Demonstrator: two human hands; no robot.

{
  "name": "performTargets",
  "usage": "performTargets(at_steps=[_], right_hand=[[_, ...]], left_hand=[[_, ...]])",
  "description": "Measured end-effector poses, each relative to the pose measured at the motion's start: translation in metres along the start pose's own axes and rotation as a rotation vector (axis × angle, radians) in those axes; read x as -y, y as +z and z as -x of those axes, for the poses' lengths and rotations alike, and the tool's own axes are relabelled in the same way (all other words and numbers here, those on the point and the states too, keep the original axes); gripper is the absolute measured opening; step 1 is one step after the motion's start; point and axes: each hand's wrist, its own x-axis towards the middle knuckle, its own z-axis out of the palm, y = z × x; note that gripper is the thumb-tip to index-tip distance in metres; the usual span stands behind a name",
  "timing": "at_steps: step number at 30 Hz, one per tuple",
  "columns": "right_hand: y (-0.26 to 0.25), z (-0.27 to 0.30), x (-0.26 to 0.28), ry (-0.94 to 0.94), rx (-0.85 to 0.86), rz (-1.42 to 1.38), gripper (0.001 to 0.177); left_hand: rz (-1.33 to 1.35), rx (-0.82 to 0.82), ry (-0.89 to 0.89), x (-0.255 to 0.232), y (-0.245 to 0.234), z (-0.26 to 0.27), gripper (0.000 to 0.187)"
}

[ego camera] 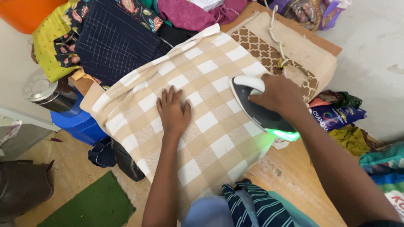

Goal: The person irons a beige and white checkered cloth laid out on a wooden table. They use a white electric iron, moving it back and forth across the fabric while holding it flat with their left hand. The person adjusts the cloth's position several times to cover different areas.

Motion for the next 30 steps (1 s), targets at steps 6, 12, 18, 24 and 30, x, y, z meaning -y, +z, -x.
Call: performTargets(at_steps=[6,12,18,24,30], right_hand=[[-0.004,0.025,0.034,-0.052,0.082,0.019,0.054],[-0.005,0.045,0.071,-0.257,0.153,0.003,0.051],[-0.001,0.069,0.105,-0.446,0.209,-0.061,0.048],[0.005,0.075,0.124,-0.557,0.224,-0.037,0.045],[0.013,0.045,0.138,-0.634,0.156,-0.046,0.043]], left_hand=[[-0.145,0.032,-0.012,0.013,-0.015,0.027,0.058],[-0.226,-0.037,-0.113,0.045,-0.074,0.046,0.066],[-0.148,-0.106,-0.105,0.054,-0.082,0.048,0.051],[-0.200,-0.209,-0.380,0.047,-0.086,0.053,0.049],[-0.146,-0.341,-0.302,0.050,-0.080,0.055,0.055]])
